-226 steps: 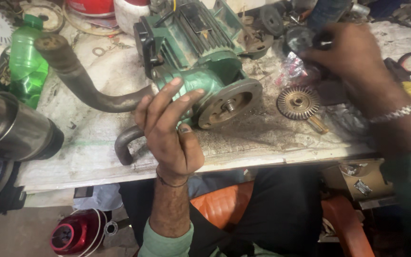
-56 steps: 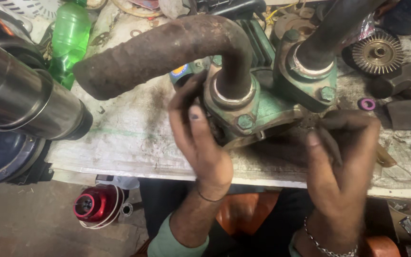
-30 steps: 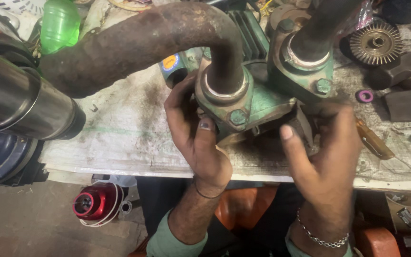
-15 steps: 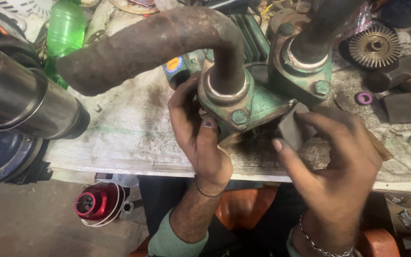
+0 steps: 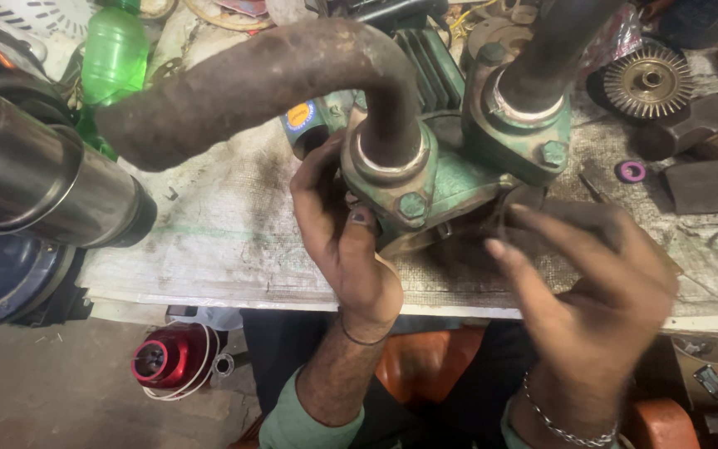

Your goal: The person works on a green electric water pump at a cluttered workbench. They hold the pump housing steady with one hand while fitting a round flange plate onto the pump's mounting face and rotating it by hand to seat it, then lift and turn the pump over to work on its other side.

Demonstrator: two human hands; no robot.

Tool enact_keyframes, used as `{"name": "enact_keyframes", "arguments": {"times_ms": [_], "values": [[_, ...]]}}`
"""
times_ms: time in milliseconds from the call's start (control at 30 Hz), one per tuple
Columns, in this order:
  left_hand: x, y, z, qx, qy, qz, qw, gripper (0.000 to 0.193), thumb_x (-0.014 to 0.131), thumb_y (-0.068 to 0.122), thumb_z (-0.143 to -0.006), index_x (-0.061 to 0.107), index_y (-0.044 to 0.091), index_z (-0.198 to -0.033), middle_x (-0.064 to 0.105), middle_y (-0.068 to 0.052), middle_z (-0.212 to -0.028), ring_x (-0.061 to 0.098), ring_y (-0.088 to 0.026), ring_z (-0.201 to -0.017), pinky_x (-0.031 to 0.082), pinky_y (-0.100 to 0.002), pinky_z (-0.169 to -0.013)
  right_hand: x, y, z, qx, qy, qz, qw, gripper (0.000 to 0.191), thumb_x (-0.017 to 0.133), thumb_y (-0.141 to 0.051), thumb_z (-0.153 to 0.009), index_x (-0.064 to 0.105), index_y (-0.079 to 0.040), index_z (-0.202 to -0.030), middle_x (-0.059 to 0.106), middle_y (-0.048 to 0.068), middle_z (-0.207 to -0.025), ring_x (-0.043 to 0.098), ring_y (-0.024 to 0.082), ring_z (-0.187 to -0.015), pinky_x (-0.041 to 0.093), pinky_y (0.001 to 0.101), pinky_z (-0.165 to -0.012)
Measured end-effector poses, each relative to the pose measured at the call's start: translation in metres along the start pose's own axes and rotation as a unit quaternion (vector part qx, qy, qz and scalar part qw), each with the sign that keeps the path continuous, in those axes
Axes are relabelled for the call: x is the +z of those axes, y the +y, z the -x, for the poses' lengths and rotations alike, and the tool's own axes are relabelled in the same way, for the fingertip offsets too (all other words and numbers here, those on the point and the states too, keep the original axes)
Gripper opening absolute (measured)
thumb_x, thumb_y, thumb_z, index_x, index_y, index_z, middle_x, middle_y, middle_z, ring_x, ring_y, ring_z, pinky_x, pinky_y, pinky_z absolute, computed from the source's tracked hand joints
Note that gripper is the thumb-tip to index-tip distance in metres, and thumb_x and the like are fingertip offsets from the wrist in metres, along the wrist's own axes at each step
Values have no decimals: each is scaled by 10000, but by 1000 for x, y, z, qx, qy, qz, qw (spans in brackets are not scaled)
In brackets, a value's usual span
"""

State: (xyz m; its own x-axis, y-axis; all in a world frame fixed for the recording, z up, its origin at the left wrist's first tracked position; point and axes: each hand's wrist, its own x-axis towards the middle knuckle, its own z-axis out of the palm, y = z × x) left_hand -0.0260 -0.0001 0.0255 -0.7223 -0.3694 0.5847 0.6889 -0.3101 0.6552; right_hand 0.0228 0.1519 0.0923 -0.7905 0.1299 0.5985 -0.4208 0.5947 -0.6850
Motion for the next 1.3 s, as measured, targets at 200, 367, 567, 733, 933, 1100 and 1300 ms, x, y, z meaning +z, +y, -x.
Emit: {"name": "enact_keyframes", "arguments": {"times_ms": [200,367,567,733,933,1100,1300], "values": [[1,-1,-1,2,1,-4,1000,474,455,138,-1063,391,-43,-1497,485,-153,-1452,480,-208,-1359,362,-383,-1229,-12,42,10,138,-32,-510,849,506,692,58,-927,565,87,-1415,685,259,-1236,693,339,-1100,581,473,-979],[3,1,-3,1,3,-2,1000,466,448,121,-1058,383,-42,-1490,508,-173,-1492,488,-217,-1361,364,-385,-1228,-12,63,7,159,-91,-623,760,433,670,60,-991,543,121,-1401,638,306,-1248,672,398,-1133,572,545,-998],[5,-1,-2,0,7,8,1000,463,445,108,-1052,382,-45,-1484,498,-174,-1463,484,-219,-1361,358,-388,-1233,-10,33,0,74,-79,-350,930,424,750,6,-943,622,79,-1340,699,213,-1129,719,286,-1047,586,372,-956],[4,-3,-1,15,2,3,1000,436,440,119,-1079,396,-35,-1484,494,-152,-1439,486,-204,-1348,363,-377,-1224,-14,19,-3,-37,-139,25,989,363,819,-72,-786,772,-50,-1146,775,50,-986,761,117,-806,550,257,-687],[3,-1,-1,-4,11,8,1000,429,471,175,-1115,393,-40,-1479,489,-155,-1436,490,-207,-1336,373,-385,-1207,3,21,8,-88,-73,109,988,393,847,-79,-773,761,-94,-1157,711,84,-1036,710,147,-899,565,263,-724],[1,-1,-1,-6,11,10,1000,416,467,166,-1121,397,-38,-1476,492,-154,-1432,492,-205,-1331,376,-380,-1206,16,10,17,-70,-98,70,990,377,825,-49,-810,758,-78,-1180,711,92,-1049,727,139,-870,606,239,-702],[2,-1,-1,1,14,7,1000,411,453,131,-1098,411,-42,-1469,502,-157,-1431,503,-214,-1318,387,-381,-1196,36,-2,27,-55,-22,92,994,416,801,7,-826,742,-50,-1234,671,121,-1060,698,190,-899,571,286,-749]]}}
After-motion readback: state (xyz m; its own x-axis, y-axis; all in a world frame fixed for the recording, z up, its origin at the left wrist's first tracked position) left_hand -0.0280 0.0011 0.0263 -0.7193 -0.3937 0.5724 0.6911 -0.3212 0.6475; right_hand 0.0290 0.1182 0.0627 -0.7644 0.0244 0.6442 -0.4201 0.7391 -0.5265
